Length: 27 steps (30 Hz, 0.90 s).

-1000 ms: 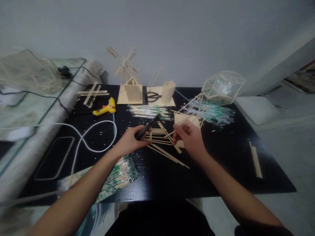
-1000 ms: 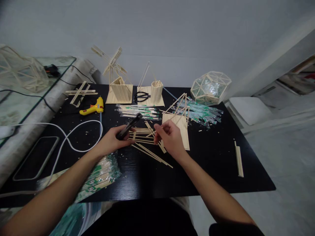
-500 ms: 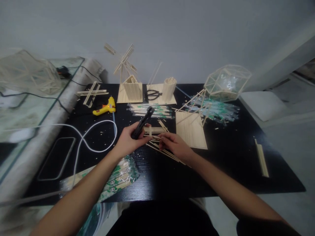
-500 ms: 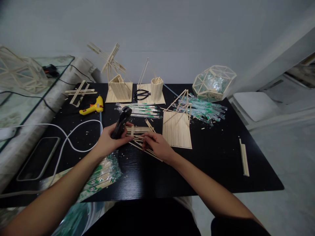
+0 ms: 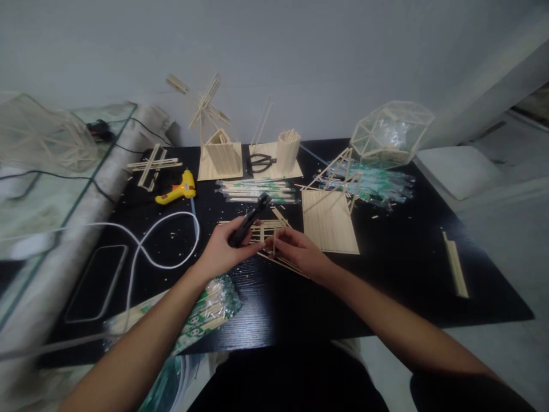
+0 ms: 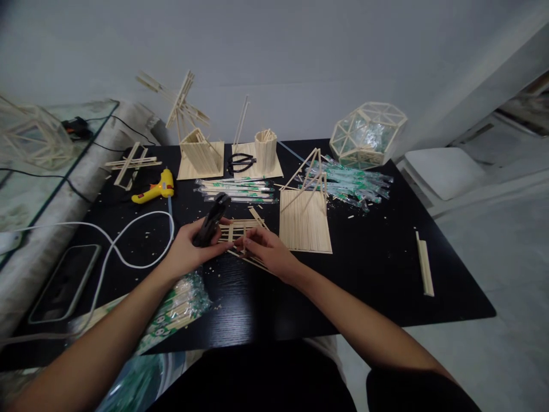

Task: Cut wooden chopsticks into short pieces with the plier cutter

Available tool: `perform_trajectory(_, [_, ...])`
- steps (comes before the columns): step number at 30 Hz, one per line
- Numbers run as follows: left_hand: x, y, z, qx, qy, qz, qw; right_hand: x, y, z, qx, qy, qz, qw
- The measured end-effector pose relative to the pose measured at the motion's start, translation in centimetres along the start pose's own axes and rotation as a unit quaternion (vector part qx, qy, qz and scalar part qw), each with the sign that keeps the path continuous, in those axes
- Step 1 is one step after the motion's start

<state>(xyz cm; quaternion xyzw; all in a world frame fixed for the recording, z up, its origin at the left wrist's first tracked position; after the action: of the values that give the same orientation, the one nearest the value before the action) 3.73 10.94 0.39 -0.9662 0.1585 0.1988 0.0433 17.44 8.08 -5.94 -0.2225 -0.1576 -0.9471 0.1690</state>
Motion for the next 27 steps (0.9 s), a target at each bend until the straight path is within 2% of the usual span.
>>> perform_trajectory(11, [1.4, 0.3, 0.1, 0.014, -0.017, 0.04, 0.999, 1.0, 0.6, 1.3, -0.034, 0.029, 0.042, 0.998])
perform_trajectory(21, [2.2, 0.2, 0.4, 0.015, -0.03, 0.073, 0.997, -0.6, 0.1, 0.1, 0.003, 0.003, -0.023, 1.0])
perform_trajectory(27, [2.3, 0.3, 0.0, 0.012, -0.029, 0.086, 0.996, -0.8, 0.1, -0.1, 0.022, -0.023, -0.026, 0.999])
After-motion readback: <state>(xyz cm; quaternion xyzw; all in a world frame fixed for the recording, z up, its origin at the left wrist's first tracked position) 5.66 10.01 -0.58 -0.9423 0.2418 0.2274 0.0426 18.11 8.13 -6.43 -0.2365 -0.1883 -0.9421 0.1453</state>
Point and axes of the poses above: each hand's wrist, its own y-axis away from the middle knuckle, its own x-axis out of the palm, z = x × y, the point moved 10 cm from there along -y, towards the middle knuckle, and after that the axes turned 1 degree about -y, right-handed, at the moved point
